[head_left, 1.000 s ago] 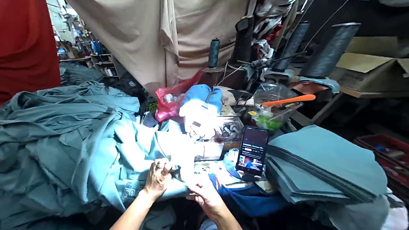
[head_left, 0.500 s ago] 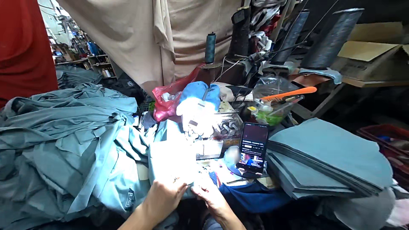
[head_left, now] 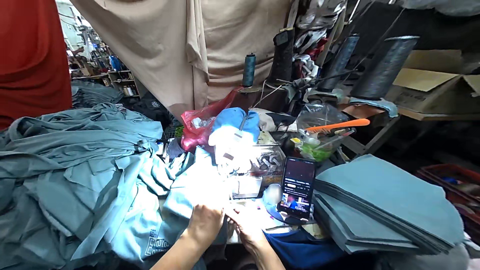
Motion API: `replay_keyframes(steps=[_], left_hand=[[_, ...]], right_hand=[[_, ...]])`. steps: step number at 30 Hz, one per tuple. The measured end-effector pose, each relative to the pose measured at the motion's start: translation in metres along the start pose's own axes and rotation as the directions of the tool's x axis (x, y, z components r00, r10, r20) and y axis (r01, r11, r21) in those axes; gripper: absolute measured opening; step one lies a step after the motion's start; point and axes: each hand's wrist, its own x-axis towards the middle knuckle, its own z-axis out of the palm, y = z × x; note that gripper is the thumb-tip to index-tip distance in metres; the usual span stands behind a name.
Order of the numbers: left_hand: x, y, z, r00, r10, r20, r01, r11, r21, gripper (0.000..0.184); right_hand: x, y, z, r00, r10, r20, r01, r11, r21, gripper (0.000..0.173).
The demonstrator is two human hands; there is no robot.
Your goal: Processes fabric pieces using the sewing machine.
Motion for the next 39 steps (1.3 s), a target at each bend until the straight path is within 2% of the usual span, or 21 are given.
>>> replay_keyframes(steps=[3,5,6,7,8,9,12,14,17,20,25,27,29,30,32,34,36,39], left_hand=[[0.007,0.005,0.001,0.999,-0.038,0.037,0.038,0.999,0.004,0.016],[0.019,0.009,-0.004,0.981,-0.095,0.172,0.098,0.995,-0.011,0.02],[0.03,0.01,-0.01,0.939,-0.146,0.312,0.163,0.986,-0.031,0.025],[0.044,0.009,-0.014,0.86,-0.195,0.471,0.246,0.968,-0.049,0.031],[0.057,0.006,-0.013,0.803,-0.217,0.555,0.3,0.952,-0.062,0.034],[0.067,0.0,-0.009,0.776,-0.231,0.587,0.335,0.939,-0.073,0.034],[0.083,-0.023,-0.002,0.788,-0.228,0.572,0.37,0.917,-0.145,0.035],[0.086,-0.039,-0.013,0.776,-0.205,0.596,0.37,0.913,-0.169,0.037],[0.07,-0.056,-0.025,0.866,-0.168,0.471,0.345,0.882,-0.32,0.03],[0.038,-0.039,-0.023,0.939,-0.151,0.308,0.267,0.884,-0.382,0.022],[-0.008,0.001,-0.005,0.997,-0.061,0.041,0.065,0.991,-0.113,0.018],[-0.008,0.004,0.0,0.999,-0.046,0.012,0.046,0.997,-0.069,0.016],[0.002,0.005,0.002,0.996,-0.069,0.052,0.073,0.995,-0.071,0.018],[0.011,0.006,0.0,0.986,-0.107,0.125,0.119,0.989,-0.088,0.02],[0.039,0.005,-0.007,0.89,-0.219,0.4,0.28,0.955,-0.101,0.03],[0.068,0.001,-0.008,0.768,-0.282,0.575,0.382,0.922,-0.058,0.036],[0.083,-0.003,-0.002,0.74,-0.299,0.603,0.399,0.916,-0.036,0.038],[0.086,-0.01,-0.006,0.753,-0.284,0.594,0.401,0.913,-0.071,0.037]], right_hand=[[0.005,0.0,0.002,1.0,-0.009,-0.018,0.009,1.0,-0.008,0.011],[0.007,-0.005,0.004,0.999,-0.026,-0.043,0.025,0.999,-0.026,0.014],[0.01,-0.008,0.005,0.998,-0.041,-0.057,0.038,0.999,-0.038,0.014],[0.013,-0.01,0.005,0.996,-0.053,-0.078,0.049,0.997,-0.053,0.014],[0.015,-0.014,0.007,0.992,-0.061,-0.108,0.054,0.997,-0.059,0.014],[0.018,-0.016,0.008,0.988,-0.067,-0.142,0.06,0.997,-0.053,0.014],[0.023,-0.017,0.01,0.979,-0.066,-0.191,0.062,0.998,-0.026,0.015],[0.02,-0.014,0.009,0.982,-0.051,-0.181,0.04,0.997,-0.065,0.012],[0.01,-0.004,0.003,0.99,-0.07,-0.122,0.055,0.991,-0.124,0.011],[-0.005,0.004,0.001,0.996,-0.066,-0.068,0.059,0.993,-0.107,0.009],[-0.022,0.004,0.0,0.995,-0.051,-0.091,0.045,0.997,-0.065,0.009],[-0.022,0.004,0.0,0.992,-0.055,-0.111,0.047,0.997,-0.069,0.011],[-0.015,0.002,0.001,0.991,-0.056,-0.12,0.046,0.995,-0.085,0.012],[-0.009,0.0,0.001,0.991,-0.057,-0.122,0.045,0.994,-0.099,0.015],[0.004,-0.007,0.003,0.988,-0.077,-0.137,0.057,0.988,-0.143,0.017],[0.015,-0.016,0.006,0.983,-0.111,-0.144,0.084,0.98,-0.183,0.018],[0.022,-0.022,0.008,0.983,-0.099,-0.154,0.073,0.983,-0.17,0.018],[0.022,-0.021,0.009,0.985,-0.08,-0.15,0.059,0.988,-0.142,0.023]])
